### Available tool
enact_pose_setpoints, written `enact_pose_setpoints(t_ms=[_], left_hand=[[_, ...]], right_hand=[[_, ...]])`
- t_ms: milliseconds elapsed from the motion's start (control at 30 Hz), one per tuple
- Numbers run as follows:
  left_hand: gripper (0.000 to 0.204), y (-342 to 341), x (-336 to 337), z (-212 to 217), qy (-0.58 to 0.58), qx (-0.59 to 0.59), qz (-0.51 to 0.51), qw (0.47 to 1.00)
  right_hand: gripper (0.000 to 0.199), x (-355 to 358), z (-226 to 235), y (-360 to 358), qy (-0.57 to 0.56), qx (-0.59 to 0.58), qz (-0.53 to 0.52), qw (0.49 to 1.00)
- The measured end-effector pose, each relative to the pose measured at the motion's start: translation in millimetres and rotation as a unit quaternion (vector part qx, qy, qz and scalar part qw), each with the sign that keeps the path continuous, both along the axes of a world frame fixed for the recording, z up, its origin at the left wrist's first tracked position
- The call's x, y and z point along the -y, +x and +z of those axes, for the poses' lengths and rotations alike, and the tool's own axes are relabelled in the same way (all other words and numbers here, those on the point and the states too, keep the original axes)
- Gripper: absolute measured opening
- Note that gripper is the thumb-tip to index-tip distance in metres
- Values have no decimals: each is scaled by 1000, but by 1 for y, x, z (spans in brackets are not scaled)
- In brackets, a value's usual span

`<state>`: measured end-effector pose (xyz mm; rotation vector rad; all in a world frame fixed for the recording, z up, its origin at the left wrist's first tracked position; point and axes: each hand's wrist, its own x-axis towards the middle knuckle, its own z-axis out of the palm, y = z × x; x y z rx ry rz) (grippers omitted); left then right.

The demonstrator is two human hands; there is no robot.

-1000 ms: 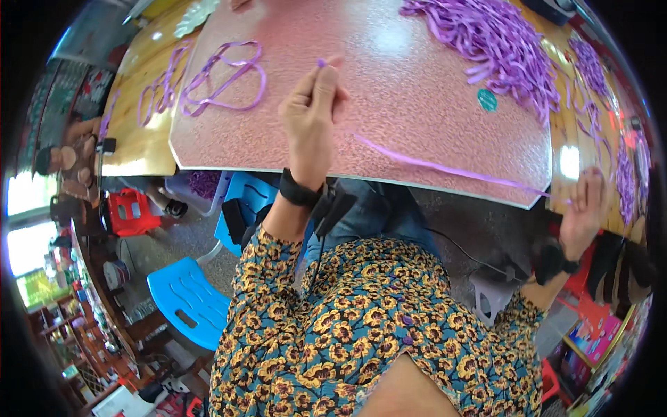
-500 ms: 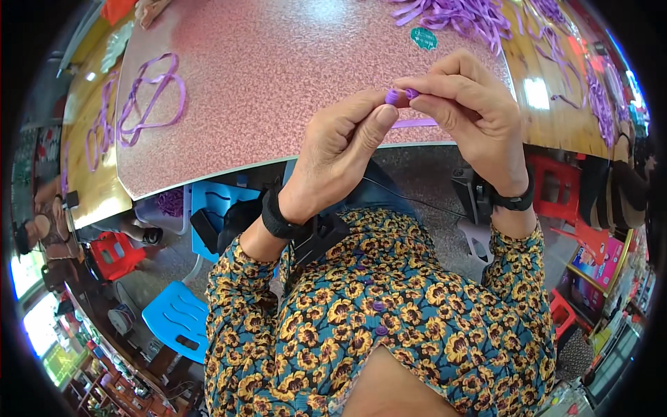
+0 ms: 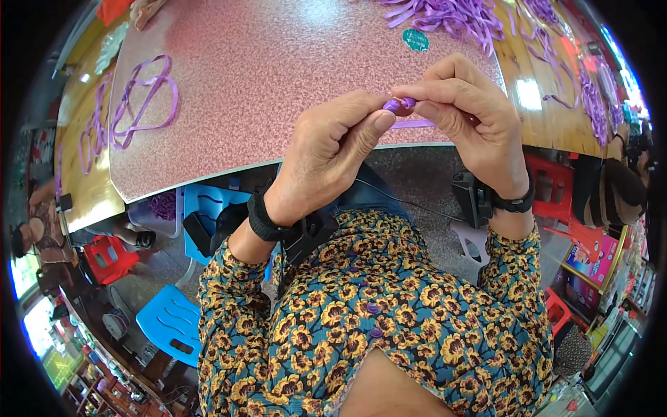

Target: Tying small purple ribbons into bows at a workbench.

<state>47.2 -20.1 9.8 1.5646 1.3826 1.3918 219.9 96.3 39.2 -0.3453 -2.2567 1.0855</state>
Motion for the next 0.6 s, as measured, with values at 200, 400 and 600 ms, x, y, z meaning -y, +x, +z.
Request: enact_pose_setpoints(t_ms=[200, 400, 600], left_hand=[[16, -1, -3, -3, 31, -71, -11, 997], [19, -3, -4, 1, 44, -99, -23, 994], [20, -2, -4, 1, 36, -92, -38, 994]], right_hand=[[17, -5, 1, 5, -19, 9, 9, 1000], [13, -10, 4, 9, -39, 13, 32, 999], [14, -9, 2, 7, -53, 16, 48, 997]])
